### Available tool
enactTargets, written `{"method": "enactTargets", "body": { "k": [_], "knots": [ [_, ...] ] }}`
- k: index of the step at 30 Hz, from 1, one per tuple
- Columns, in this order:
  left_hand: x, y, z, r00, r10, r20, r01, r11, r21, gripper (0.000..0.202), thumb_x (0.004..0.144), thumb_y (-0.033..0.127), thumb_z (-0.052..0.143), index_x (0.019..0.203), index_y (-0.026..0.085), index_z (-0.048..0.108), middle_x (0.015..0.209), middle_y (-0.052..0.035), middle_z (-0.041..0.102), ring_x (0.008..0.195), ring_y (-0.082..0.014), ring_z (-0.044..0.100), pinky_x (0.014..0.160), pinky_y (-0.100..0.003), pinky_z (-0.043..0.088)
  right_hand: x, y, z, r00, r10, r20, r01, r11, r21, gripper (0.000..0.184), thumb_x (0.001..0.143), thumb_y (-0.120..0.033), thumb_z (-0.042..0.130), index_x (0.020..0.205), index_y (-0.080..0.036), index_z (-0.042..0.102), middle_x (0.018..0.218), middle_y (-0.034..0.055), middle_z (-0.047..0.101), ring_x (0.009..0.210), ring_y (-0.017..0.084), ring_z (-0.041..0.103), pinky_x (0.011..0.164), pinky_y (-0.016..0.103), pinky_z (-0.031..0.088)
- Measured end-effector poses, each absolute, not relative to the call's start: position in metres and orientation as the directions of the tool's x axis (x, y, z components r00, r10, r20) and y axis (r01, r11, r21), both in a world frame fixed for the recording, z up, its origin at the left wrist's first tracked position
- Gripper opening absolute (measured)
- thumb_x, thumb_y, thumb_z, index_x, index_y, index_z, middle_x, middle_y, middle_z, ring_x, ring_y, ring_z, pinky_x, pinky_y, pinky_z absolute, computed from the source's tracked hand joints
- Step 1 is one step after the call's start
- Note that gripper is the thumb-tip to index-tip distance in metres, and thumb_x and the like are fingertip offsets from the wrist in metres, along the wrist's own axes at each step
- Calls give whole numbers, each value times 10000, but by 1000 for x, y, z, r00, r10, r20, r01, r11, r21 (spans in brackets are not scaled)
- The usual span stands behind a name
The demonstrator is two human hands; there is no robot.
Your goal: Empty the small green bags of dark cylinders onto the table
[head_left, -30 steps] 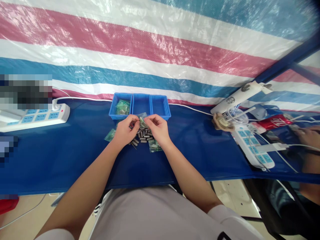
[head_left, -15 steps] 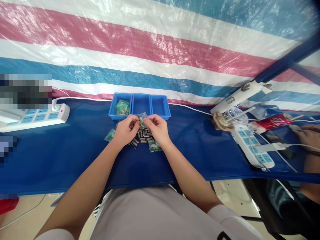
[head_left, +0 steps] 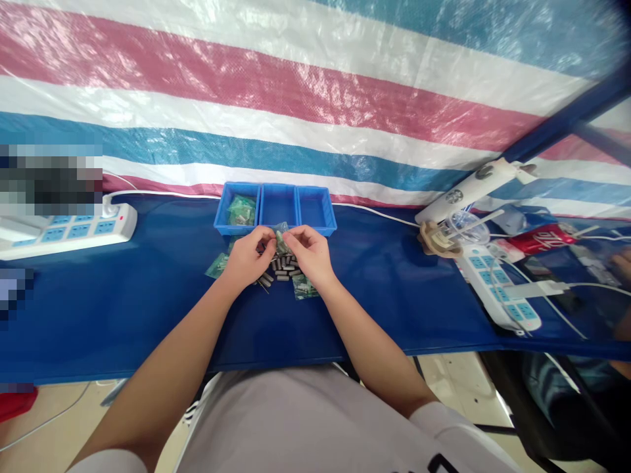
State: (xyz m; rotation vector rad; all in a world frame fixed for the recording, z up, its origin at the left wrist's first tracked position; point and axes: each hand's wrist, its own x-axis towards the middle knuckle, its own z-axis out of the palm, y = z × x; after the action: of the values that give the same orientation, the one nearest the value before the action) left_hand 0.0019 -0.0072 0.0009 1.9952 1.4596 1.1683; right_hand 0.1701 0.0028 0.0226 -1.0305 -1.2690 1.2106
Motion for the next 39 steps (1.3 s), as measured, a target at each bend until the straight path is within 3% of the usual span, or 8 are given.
{"method": "enactTargets", "body": {
  "k": [14, 23, 30, 37, 39],
  "knots": [
    [1, -8, 5, 241, 935, 259, 660, -354, 663, 165, 965, 329, 504, 1060, 216, 576, 851, -15, 697, 749, -179, 662, 679, -284, 463, 169, -2, 15, -152, 977, 148, 58, 158, -986, 287, 844, -491, 701, 864, -207, 668, 789, 11, 679, 716, 152, 609, 668, 280, 500],
    [2, -7, 9, 283, 933, 223, 709, -360, 606, 60, 932, 267, 503, 899, 218, 508, 768, -9, 614, 696, -182, 595, 626, -282, 391, 169, -6, 21, -190, 965, 182, 126, 208, -970, 211, 867, -416, 682, 874, -206, 674, 820, 16, 705, 743, 156, 641, 677, 282, 513],
    [0, -6, 3, 300, 927, 227, 732, -376, 568, 178, 913, 235, 495, 788, 233, 368, 700, 2, 504, 659, -185, 522, 603, -299, 345, 169, -8, 21, -243, 949, 198, 202, 250, -947, 169, 897, -377, 644, 893, -212, 680, 849, 15, 717, 753, 155, 646, 685, 283, 517],
    [-1, -4, 0, 339, 919, 200, 715, -390, 581, 18, 891, 209, 497, 877, 210, 507, 827, -53, 610, 799, -227, 586, 686, -337, 411, 169, -9, 18, -305, 919, 250, 260, 332, -907, 135, 910, -339, 618, 929, -216, 670, 855, 6, 710, 752, 148, 651, 701, 277, 525],
    [-1, -3, 1, 350, 916, 196, 707, -396, 586, 53, 885, 206, 502, 919, 202, 543, 865, -61, 634, 830, -236, 596, 715, -349, 429, 170, -9, 18, -318, 912, 257, 279, 349, -895, 133, 909, -337, 616, 934, -216, 664, 865, 8, 711, 749, 148, 651, 710, 281, 530]
  ]
}}
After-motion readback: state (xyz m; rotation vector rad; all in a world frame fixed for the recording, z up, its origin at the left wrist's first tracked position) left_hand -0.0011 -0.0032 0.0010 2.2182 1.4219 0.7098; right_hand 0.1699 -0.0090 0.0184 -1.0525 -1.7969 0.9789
